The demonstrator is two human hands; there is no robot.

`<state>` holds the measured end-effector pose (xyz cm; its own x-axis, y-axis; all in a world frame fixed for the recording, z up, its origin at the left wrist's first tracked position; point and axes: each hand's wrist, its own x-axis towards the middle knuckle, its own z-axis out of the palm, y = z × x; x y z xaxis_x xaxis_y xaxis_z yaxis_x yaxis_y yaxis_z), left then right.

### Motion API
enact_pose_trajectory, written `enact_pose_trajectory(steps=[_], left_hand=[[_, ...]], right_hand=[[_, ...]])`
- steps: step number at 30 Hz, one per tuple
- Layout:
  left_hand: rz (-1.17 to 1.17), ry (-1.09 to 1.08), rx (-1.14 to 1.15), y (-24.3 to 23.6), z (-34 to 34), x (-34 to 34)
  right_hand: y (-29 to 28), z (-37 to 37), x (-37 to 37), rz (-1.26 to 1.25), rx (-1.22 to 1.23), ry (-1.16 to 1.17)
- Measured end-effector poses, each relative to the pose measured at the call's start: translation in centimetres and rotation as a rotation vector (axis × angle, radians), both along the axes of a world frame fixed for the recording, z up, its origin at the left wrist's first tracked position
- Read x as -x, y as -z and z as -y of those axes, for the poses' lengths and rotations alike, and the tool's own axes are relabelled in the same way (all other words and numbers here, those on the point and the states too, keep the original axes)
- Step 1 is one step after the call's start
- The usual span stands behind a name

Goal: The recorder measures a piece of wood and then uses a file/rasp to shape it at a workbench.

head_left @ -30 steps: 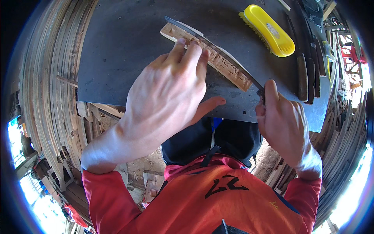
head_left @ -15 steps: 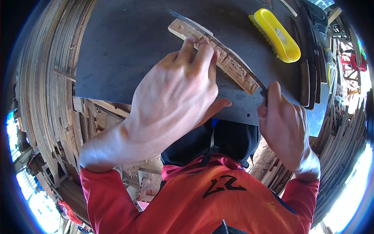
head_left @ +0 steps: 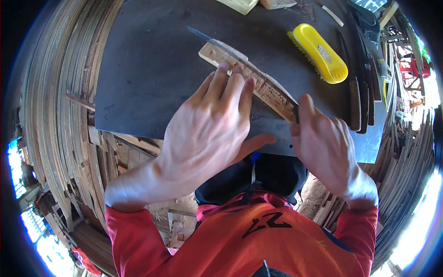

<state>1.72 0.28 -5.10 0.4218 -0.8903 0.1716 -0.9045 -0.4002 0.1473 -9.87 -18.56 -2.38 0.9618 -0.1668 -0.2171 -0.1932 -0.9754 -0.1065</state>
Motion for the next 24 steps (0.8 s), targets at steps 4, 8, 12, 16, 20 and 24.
enact_pose_trajectory(steps=[4, 8, 12, 16, 20, 24], left_hand=[[-0.017, -0.003, -0.011, -0.1, -0.3, -0.3], [0.06, 0.017, -0.004, 0.2, 0.0, -0.5], [0.039, 0.024, -0.008, 0.3, -0.4, -0.8], [0.01, 0.01, -0.012, 0.2, -0.2, -0.9], [0.091, 0.019, -0.036, 0.0, 0.0, -1.0], [0.111, 0.009, -0.057, 0.1, 0.1, -0.7]], right_hand=[[0.3, -0.1, -0.1, 0.023, -0.036, -0.05], [-0.7, 0.1, 3.2, -0.047, 0.001, 0.023], [-0.3, 0.2, 0.0, -0.074, -0.05, 0.016], [0.2, 0.4, -1.5, -0.048, -0.029, -0.04], [-1.2, 0.3, 2.1, -0.118, -0.034, 0.042], [-0.7, 1.1, 0.8, -0.151, -0.003, 0.08]])
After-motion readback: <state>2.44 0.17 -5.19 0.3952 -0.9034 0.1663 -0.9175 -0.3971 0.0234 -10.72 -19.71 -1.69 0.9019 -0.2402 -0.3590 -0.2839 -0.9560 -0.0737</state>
